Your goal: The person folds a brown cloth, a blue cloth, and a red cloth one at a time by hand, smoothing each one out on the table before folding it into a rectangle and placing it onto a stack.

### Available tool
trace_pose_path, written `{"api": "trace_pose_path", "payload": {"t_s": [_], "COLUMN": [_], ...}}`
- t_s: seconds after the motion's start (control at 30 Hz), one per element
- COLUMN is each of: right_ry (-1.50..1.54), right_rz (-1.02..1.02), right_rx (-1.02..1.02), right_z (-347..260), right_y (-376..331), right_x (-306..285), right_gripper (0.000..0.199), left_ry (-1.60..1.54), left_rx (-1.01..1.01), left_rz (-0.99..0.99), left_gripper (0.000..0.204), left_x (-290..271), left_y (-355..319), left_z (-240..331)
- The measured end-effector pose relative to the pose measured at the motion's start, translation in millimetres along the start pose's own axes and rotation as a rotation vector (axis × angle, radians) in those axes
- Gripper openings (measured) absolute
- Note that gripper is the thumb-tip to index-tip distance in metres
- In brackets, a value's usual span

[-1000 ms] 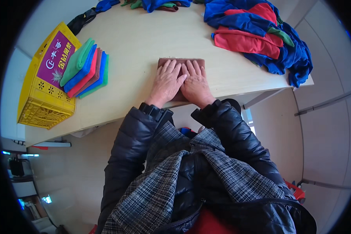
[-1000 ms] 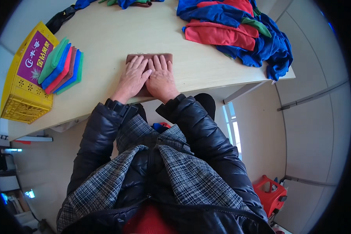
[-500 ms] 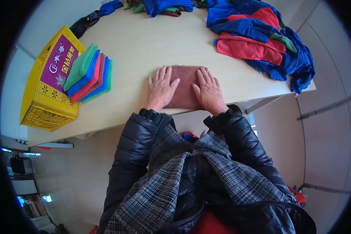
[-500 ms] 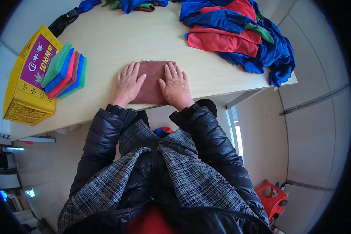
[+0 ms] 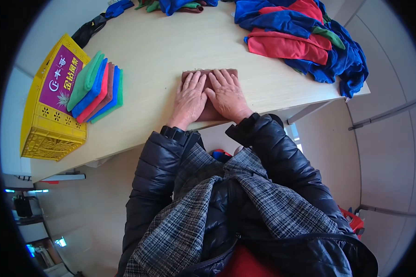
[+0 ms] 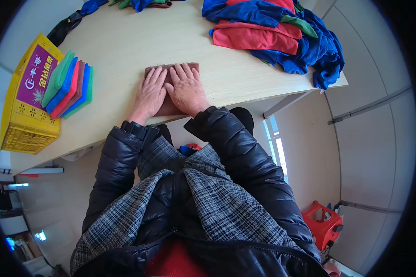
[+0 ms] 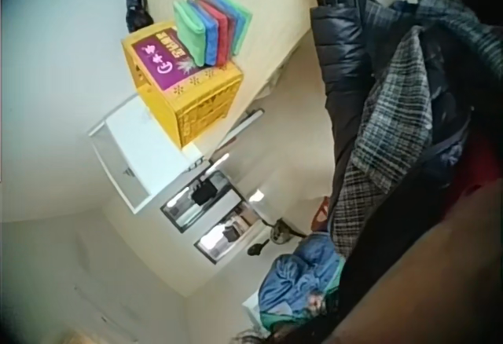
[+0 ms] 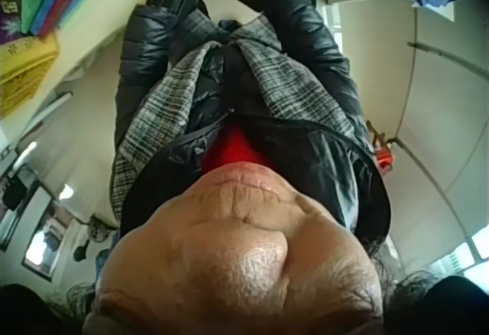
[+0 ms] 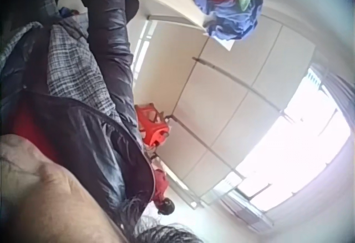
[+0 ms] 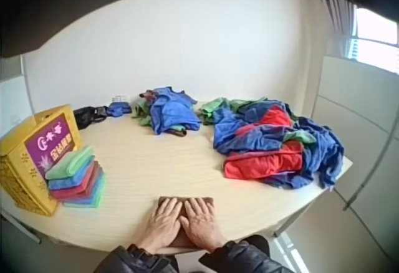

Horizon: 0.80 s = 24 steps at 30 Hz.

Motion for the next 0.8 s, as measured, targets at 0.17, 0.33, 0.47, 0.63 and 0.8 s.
{"api": "trace_pose_path", "payload": {"t_s": [0.17, 0.33, 0.47, 0.63, 0.8], "right_ry": [-0.045, -0.073, -0.076, -0.014, -0.029], "right_rz": [-0.044, -0.044, -0.024, 0.083, -0.028], "right_rx": [0.108, 0.184, 0.213, 0.106, -0.027], "right_z": [17.9, 34.6, 47.3, 11.7, -15.4], "right_y": [-5.2, -15.8, -25.8, -27.0, -16.8], "right_x": [-5.3, -14.8, -32.8, -43.1, -21.6], "right_gripper": [0.057, 0.058, 0.053, 0.049, 0.055], "left_ry": [0.010, 0.023, 0.081, 0.110, -0.003], "left_rx": [-0.040, -0.172, -0.261, -0.208, 0.011], "left_rz": [-0.020, -0.052, -0.005, 0.134, 0.141], "left_gripper": [0.055, 0.057, 0.054, 0.052, 0.052], "left_x": [-1.8, -11.9, -27.5, -49.2, -39.7], "left_y": [0.3, -5.0, -18.7, -42.8, -45.2], "left_z": [2.8, -2.4, -11.5, 10.1, 33.0]}}
Point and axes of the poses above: each hand's wrist, its own y-axis towards the middle knuckle, its own x-axis out of the palm, z = x × y, the point moved 1 cm from there along y, towards the middle knuckle, and after that the axes turned 15 degrees about z, right-handed, at the moved point
